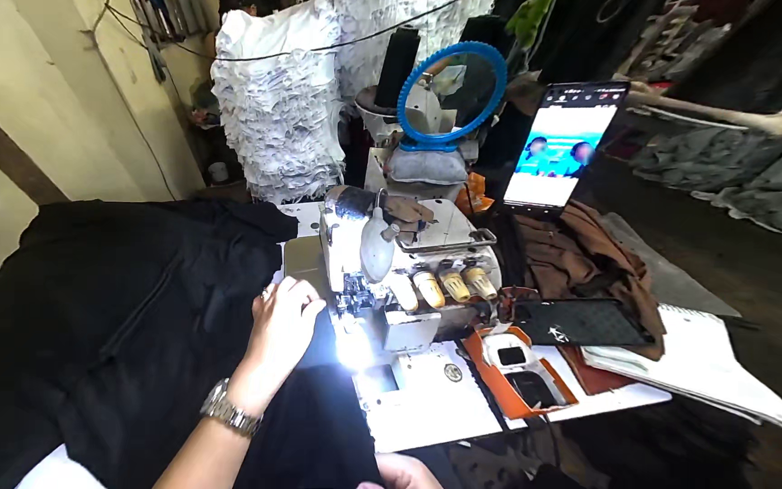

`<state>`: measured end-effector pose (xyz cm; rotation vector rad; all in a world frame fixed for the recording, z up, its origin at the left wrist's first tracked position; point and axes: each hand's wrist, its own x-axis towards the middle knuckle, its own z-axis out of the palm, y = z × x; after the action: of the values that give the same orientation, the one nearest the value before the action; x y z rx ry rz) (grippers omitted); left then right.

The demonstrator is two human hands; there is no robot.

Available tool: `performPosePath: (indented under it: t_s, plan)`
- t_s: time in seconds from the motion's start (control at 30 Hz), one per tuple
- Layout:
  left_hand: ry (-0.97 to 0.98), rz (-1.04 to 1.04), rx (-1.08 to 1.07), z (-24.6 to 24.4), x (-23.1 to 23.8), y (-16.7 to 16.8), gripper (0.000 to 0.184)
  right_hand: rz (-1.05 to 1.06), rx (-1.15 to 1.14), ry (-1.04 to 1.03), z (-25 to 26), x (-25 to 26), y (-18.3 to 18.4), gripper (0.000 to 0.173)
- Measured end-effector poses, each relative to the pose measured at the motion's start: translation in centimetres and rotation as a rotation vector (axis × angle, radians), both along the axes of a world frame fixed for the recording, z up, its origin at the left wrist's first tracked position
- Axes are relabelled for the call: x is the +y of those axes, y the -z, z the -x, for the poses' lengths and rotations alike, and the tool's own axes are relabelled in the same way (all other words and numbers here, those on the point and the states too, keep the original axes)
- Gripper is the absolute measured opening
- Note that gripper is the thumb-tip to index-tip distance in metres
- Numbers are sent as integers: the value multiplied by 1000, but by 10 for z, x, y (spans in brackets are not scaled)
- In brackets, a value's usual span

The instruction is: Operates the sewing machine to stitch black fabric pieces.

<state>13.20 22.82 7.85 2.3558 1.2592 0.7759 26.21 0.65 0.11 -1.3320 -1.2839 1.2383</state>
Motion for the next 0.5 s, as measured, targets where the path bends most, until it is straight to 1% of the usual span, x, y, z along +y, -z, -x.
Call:
performPosePath:
  t_s: [0.07, 0.17, 0.33, 0.43, 0.5]
  plan:
    - [-32, 13, 75, -17, 12, -8, 15, 7, 26, 49, 0, 9, -12, 18]
    - [-51, -29, 102, -33, 26, -12, 14, -20, 107, 94, 1, 23, -21, 15]
    - [-31, -80, 106, -34, 31, -10, 13, -38, 213, 108, 5, 23, -21, 14]
    - [-69, -48, -33, -21, 27, -11, 19, -12, 223, 92, 7, 15, -17, 15]
    - [-81, -125, -158, -5, 17, -6, 24, -7, 229, 67, 8, 10, -12, 14]
